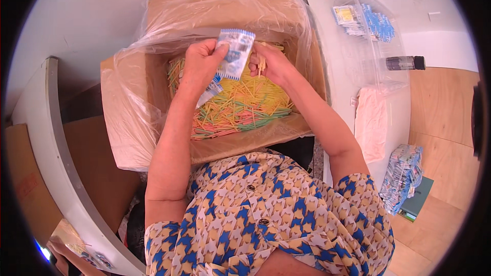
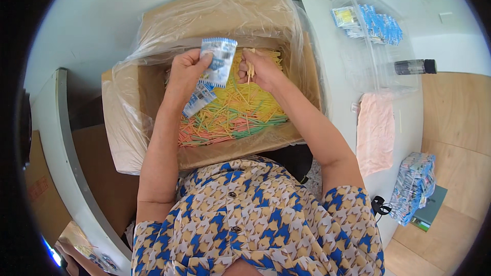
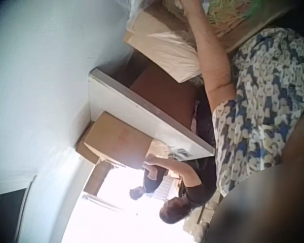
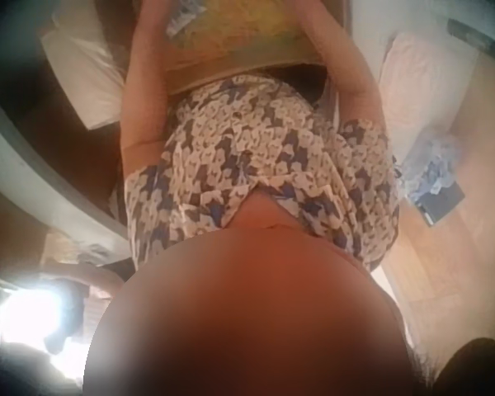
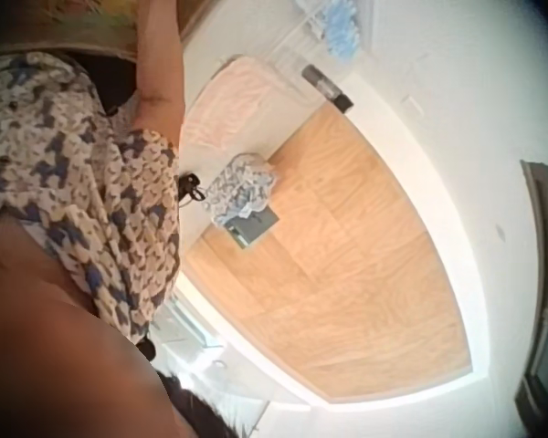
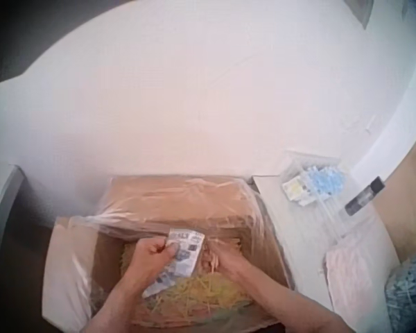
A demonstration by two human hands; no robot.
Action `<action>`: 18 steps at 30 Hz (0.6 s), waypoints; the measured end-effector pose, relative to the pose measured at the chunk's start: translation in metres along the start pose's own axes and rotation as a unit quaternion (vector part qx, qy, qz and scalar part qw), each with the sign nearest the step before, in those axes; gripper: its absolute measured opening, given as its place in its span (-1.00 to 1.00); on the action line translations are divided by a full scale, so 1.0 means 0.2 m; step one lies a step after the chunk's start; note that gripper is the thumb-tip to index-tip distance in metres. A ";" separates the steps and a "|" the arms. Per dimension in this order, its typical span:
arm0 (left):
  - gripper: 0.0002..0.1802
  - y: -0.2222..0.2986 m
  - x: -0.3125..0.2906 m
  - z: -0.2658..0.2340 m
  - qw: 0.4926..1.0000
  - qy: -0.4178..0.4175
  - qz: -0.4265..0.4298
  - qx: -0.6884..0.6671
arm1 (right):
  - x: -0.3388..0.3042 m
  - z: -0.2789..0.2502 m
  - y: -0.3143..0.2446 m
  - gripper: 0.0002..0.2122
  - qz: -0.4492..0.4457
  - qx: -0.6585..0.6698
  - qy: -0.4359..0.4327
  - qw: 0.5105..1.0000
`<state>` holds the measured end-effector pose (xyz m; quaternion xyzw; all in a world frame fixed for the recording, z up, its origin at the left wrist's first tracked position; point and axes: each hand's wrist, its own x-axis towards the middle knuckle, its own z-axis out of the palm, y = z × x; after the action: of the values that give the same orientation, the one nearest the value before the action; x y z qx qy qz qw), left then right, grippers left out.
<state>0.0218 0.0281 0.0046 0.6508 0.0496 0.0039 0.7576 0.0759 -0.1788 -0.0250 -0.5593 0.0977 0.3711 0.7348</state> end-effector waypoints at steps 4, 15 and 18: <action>-0.81 -0.01 -0.04 0.03 0.991 -0.125 -0.015 0.051 | -0.21 0.10 -0.09 -0.80 -0.159 0.062 0.075 0.982; -0.93 -0.06 -0.07 0.10 0.983 -0.179 0.025 0.034 | -0.42 0.33 -0.18 -0.71 -0.382 0.000 0.088 0.920; -0.92 -0.07 -0.07 0.11 0.983 -0.180 0.010 0.045 | -0.43 0.34 -0.18 -0.71 -0.396 -0.032 0.106 0.911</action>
<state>0.0082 0.0030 -0.0039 0.6750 -0.0941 -0.1077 0.7238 0.0204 -0.1587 0.0738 -0.6114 -0.0668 -0.0091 0.7884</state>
